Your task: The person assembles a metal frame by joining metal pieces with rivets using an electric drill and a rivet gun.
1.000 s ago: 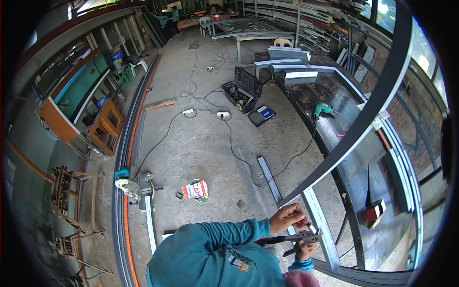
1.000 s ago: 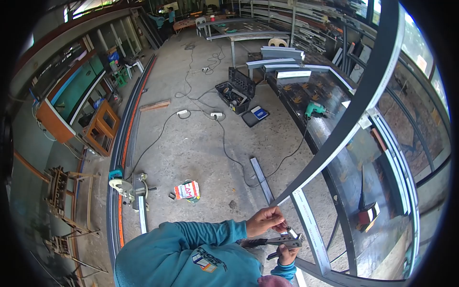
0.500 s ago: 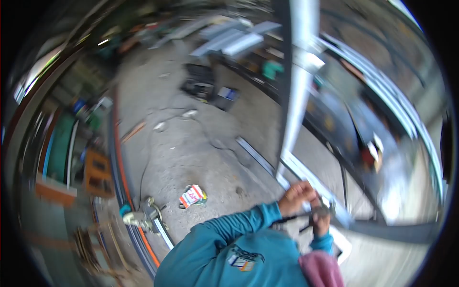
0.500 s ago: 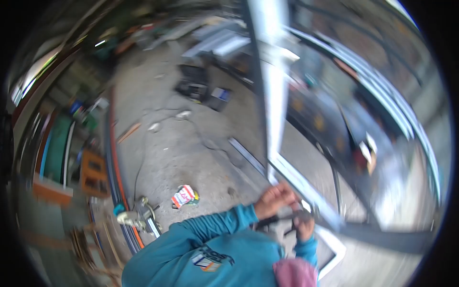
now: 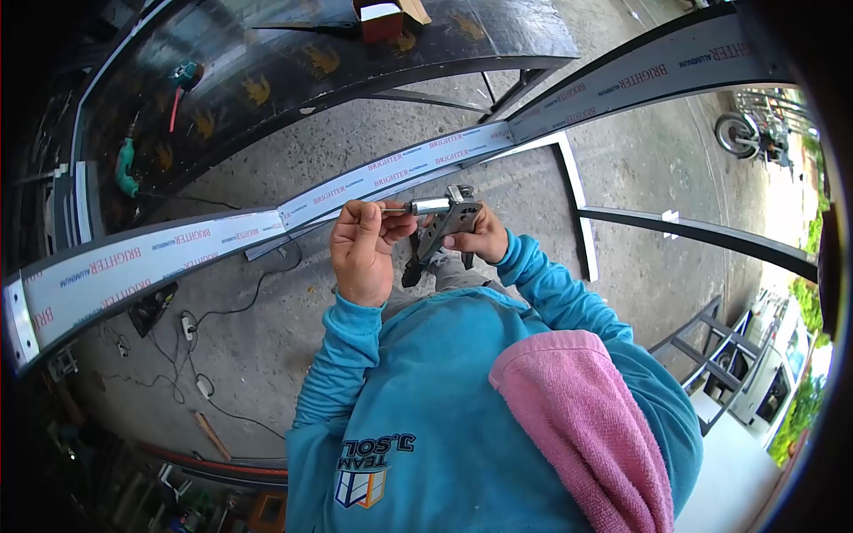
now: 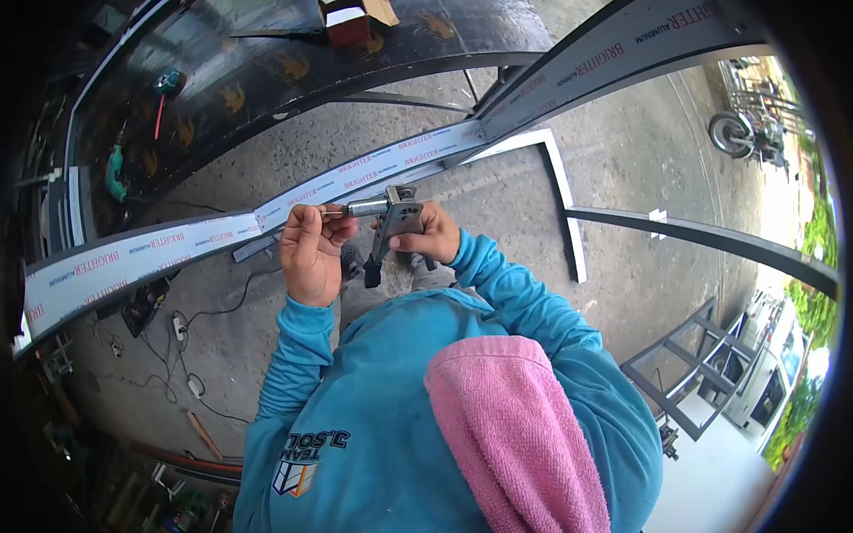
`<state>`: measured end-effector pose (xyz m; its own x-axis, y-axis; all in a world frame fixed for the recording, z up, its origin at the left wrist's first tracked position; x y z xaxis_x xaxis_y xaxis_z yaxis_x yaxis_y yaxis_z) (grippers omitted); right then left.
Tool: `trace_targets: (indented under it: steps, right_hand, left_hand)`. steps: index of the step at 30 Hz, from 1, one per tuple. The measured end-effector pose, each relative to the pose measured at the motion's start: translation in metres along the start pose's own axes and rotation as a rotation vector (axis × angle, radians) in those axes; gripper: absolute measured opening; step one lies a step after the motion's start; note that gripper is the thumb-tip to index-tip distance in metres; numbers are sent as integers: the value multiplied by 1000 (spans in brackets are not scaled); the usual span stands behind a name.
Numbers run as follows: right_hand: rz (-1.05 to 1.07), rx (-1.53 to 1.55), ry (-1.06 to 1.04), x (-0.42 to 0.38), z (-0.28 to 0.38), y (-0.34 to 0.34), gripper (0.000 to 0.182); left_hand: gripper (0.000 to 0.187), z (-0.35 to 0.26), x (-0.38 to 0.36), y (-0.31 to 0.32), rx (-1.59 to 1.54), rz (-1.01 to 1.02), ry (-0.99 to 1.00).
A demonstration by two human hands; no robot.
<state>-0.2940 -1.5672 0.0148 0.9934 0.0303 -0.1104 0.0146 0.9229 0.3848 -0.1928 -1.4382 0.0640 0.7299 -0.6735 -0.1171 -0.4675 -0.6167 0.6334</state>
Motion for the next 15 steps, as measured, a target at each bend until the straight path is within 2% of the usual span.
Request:
trace_targets:
  steps: [5, 11, 13, 14, 15]
  right_hand:
    - [-89, 54, 65, -13, -10, -10, 34]
    - [-141, 7, -3, -16, -7, -11, 30]
    - [-125, -51, -23, -17, -5, -12, 23]
    - [-133, -31, 48, -20, -13, -13, 16]
    - [-137, -36, 52, -23, -15, -14, 16]
  left_hand:
    - [14, 13, 15, 4, -42, 28, -126]
    - [15, 22, 18, -1, -27, 45, -166]
    - [14, 19, 17, -1, 82, 53, -122]
    - [14, 20, 16, -1, 76, 57, -123]
    - [14, 17, 15, 2, 227, 86, -75]
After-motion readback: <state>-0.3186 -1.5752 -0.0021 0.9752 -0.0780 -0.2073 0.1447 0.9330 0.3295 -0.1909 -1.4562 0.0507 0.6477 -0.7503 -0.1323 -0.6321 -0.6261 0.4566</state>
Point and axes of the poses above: each hand's wrist, its own x-axis towards the middle knuckle, its own y-axis out of the palm, z = x × y, the point moved 6 cm from there along x, towards the middle knuckle, and after that the axes turned 6 degrees about z, right-handed, at the moved point
